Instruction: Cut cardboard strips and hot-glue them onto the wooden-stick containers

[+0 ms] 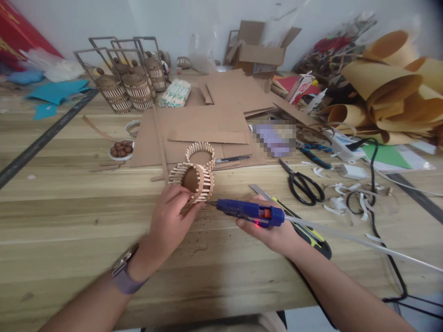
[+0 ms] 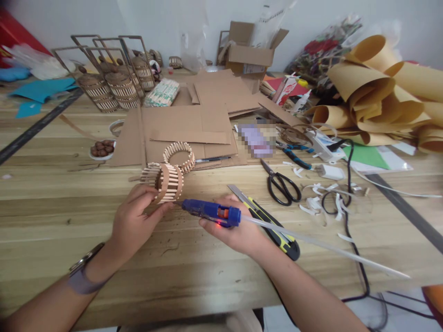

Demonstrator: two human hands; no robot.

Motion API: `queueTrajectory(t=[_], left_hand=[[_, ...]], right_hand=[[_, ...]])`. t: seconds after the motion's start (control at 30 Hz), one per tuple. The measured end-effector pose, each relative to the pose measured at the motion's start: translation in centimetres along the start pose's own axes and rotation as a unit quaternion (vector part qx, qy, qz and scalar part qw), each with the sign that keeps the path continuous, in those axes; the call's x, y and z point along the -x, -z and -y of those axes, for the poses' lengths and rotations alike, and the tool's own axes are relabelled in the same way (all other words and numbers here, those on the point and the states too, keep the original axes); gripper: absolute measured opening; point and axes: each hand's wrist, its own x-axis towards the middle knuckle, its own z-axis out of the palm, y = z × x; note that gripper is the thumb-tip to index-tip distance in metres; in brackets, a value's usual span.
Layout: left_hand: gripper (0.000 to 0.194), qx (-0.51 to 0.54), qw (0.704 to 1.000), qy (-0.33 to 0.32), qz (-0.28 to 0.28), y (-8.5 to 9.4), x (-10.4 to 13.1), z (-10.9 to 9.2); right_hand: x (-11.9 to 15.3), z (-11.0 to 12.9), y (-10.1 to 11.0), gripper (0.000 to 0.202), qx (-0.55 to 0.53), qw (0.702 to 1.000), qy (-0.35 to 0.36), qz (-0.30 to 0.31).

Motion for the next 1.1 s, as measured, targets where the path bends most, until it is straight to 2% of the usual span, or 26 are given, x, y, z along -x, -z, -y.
queueTrajectory(t=[0.4,0.6,0.8,1.1], left_hand=[[0.016,0.003,1.000,0.000,0.005,0.01,-0.07,0.10],[0.016,0.012,1.000,0.016,0.009,-0.05,0.01,0.16],[0.016,-0.004,1.000,0.001,0.003,-0.03,-0.02,0.23],[0.016,-0.008,1.000,-0.008,0.007,-0.18,0.07,0.28]], right_hand=[[-0.13,0.08,0.04,0.026,0.007,1.000,0.000,0.003],[0.08,-0.58,-0.18,0.026,-0.043,0.997,-0.056,-0.002],[-0.11,-0.03,-0.15,0.024,-0.112,0.987,-0.101,0.045],[-0.14,0.11,-0.14,0.021,-0.107,0.989,-0.090,0.041]])
